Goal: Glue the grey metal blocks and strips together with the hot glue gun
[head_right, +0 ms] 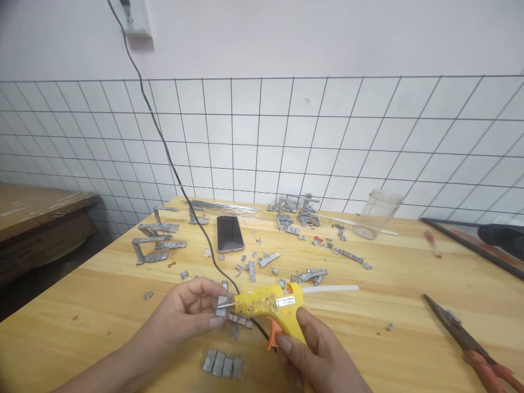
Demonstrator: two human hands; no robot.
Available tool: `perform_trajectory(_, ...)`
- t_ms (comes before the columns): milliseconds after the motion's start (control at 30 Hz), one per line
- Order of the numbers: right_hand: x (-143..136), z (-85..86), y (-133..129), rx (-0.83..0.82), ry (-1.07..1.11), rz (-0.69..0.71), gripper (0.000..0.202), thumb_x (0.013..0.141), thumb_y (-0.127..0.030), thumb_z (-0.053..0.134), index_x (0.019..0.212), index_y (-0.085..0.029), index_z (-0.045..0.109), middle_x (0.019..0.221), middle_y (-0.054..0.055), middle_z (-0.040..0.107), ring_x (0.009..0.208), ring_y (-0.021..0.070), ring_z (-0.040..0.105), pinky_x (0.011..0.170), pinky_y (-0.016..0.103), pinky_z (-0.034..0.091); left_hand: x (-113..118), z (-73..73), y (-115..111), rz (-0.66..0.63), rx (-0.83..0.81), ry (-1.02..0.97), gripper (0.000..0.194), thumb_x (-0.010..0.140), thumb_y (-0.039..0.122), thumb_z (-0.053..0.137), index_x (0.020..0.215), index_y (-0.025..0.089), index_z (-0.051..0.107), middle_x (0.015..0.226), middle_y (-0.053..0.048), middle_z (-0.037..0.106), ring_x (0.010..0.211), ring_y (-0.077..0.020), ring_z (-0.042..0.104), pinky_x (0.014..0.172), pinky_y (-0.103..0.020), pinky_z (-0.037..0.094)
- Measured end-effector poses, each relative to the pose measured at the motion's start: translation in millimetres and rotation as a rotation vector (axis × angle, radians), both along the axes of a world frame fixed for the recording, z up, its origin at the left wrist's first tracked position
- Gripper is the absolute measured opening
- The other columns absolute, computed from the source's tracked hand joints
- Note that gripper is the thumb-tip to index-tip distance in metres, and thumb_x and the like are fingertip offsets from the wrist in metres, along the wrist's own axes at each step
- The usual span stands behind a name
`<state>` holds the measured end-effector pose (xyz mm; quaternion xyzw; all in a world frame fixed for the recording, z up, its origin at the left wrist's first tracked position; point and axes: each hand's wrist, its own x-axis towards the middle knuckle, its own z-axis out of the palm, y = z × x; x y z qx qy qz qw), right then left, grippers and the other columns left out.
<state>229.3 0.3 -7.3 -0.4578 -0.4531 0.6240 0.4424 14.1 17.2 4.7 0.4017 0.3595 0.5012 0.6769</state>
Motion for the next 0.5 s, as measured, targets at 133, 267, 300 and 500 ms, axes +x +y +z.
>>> perform_trajectory(133, -1.1, 0.6, -0.2, 0.016, -0.005, 0.006, 0.031, 0.068, -0.044, 0.075, 0.078, -0.020, 0.059, 0.056, -0.004, 0.051, 0.047, 0.0097, 0.039, 0.044, 0.019, 0.032, -1.1, -1.3, 1.0, -0.002, 0.006, -0.018, 0.032, 0.053, 0.014, 0.086, 0.077, 0.013, 0.065, 0.073, -0.004, 0.074, 0.067, -0.0149, 0.069, 0.064, -0.024, 0.055)
perform_trajectory(267, -0.9, 0.0, 0.0, -0.019, -0.013, -0.026, 0.037, 0.062, -0.048, 0.077, 0.078, -0.021, 0.060, 0.058, -0.003, 0.053, 0.053, 0.0141, 0.048, 0.052, 0.023, 0.040, -1.0, -1.2, 1.0, 0.010, 0.007, -0.027, 0.032, 0.053, 0.011, 0.086, 0.076, 0.012, 0.065, 0.074, -0.005, 0.074, 0.067, -0.0137, 0.069, 0.064, -0.023, 0.055)
perform_trajectory(300, -0.4, -0.5, 0.1, -0.028, -0.021, -0.034, 0.037, 0.061, -0.048, 0.078, 0.078, -0.020, 0.060, 0.058, -0.003, 0.054, 0.053, 0.0140, 0.048, 0.053, 0.024, 0.041, -0.9, -0.9, 0.7, 0.008, 0.006, -0.028, 0.031, 0.053, 0.011, 0.086, 0.076, 0.012, 0.065, 0.073, -0.005, 0.074, 0.066, -0.0136, 0.069, 0.064, -0.022, 0.055)
perform_trajectory(500, 1.1, -0.6, 0.0, 0.011, -0.030, -0.016, 0.031, 0.067, -0.044, 0.076, 0.080, -0.019, 0.063, 0.057, -0.004, 0.053, 0.050, 0.0113, 0.043, 0.048, 0.021, 0.037, -1.1, 0.2, 0.1, 0.012, 0.001, -0.021, 0.031, 0.053, 0.011, 0.085, 0.077, 0.012, 0.066, 0.075, -0.006, 0.075, 0.067, -0.0139, 0.070, 0.064, -0.022, 0.055)
